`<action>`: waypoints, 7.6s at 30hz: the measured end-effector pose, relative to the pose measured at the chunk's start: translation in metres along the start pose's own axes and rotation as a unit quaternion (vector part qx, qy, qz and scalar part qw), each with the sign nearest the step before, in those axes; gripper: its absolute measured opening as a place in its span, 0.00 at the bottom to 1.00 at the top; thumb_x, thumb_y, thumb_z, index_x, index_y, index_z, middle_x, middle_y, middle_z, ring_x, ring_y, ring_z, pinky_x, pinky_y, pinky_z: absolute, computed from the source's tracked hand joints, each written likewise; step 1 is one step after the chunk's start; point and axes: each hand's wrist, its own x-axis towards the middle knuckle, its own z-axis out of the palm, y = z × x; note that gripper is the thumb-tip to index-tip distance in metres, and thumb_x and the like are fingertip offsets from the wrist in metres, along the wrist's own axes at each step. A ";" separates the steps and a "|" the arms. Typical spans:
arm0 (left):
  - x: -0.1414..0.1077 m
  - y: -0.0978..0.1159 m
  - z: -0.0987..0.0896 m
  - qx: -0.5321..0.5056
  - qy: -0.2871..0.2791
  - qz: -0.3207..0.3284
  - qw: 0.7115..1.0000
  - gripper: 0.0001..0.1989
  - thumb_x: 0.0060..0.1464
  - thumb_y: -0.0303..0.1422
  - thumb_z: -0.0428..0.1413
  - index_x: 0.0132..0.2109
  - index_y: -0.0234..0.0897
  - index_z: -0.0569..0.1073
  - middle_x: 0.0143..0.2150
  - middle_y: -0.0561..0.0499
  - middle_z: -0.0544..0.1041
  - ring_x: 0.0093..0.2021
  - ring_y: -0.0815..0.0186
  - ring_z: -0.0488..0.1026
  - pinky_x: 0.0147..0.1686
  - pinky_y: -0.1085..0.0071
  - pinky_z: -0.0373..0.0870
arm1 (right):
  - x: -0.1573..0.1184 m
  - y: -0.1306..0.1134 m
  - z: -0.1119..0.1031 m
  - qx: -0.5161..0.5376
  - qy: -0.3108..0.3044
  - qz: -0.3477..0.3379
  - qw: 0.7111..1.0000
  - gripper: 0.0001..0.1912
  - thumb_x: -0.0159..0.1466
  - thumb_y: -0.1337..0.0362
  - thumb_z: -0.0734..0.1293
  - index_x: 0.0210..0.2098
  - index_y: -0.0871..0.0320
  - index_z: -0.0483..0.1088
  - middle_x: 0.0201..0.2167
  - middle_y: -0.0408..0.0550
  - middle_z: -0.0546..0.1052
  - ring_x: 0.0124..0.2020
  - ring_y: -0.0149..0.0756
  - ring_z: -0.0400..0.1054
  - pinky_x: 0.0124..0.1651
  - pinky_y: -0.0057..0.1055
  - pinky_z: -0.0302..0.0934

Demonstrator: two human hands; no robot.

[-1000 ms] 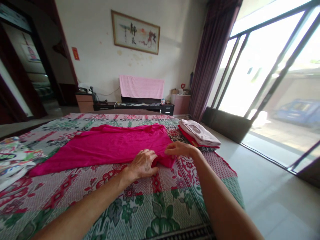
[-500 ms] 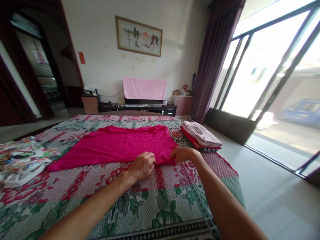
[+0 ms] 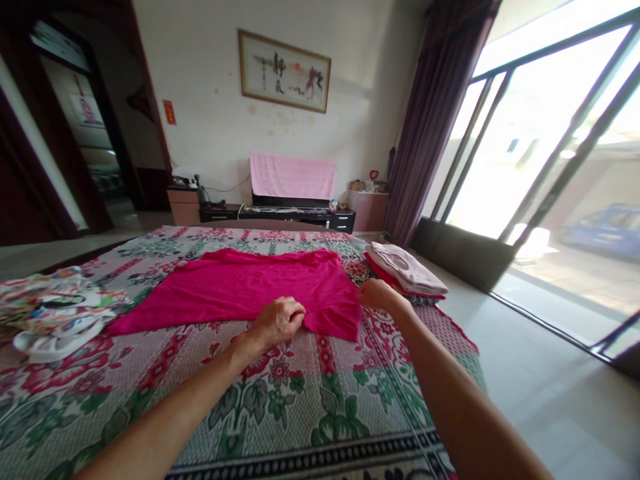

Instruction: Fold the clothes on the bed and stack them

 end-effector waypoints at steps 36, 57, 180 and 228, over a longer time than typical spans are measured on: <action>0.023 0.065 0.056 0.055 -0.081 0.061 0.993 0.15 0.58 0.44 0.52 0.42 0.39 0.74 0.40 0.49 0.72 0.43 0.62 0.67 0.45 0.67 0.66 | 0.034 0.021 0.040 0.136 0.038 0.156 0.978 0.19 0.56 0.52 0.63 0.27 0.60 0.79 0.21 0.48 0.74 0.26 0.34 0.68 0.25 0.26 0.49; 0.020 0.069 0.052 0.019 -0.074 0.121 0.990 0.09 0.59 0.33 0.51 0.39 0.39 0.75 0.36 0.51 0.75 0.38 0.65 0.70 0.42 0.69 0.67 | 0.036 0.020 0.050 0.094 0.132 0.141 0.977 0.16 0.56 0.61 0.65 0.40 0.59 0.77 0.36 0.53 0.79 0.37 0.40 0.72 0.35 0.27 0.60; -0.082 -0.149 -0.062 0.021 0.012 -0.197 0.980 0.06 0.48 0.34 0.59 0.33 0.38 0.78 0.55 0.43 0.74 0.57 0.59 0.69 0.58 0.63 0.63 | -0.030 -0.214 0.086 -0.045 -0.036 -0.322 0.945 0.13 0.67 0.68 0.56 0.39 0.60 0.71 0.38 0.53 0.73 0.37 0.36 0.68 0.35 0.29 0.55; -0.123 -0.144 -0.093 0.240 0.000 -0.527 0.815 0.45 0.52 0.58 0.43 0.65 0.26 0.59 0.69 0.31 0.52 0.68 0.42 0.48 0.61 0.44 0.49 | -0.037 -0.200 0.103 0.162 0.020 -0.447 0.880 0.12 0.59 0.74 0.60 0.37 0.58 0.72 0.38 0.47 0.76 0.41 0.34 0.65 0.48 0.30 0.57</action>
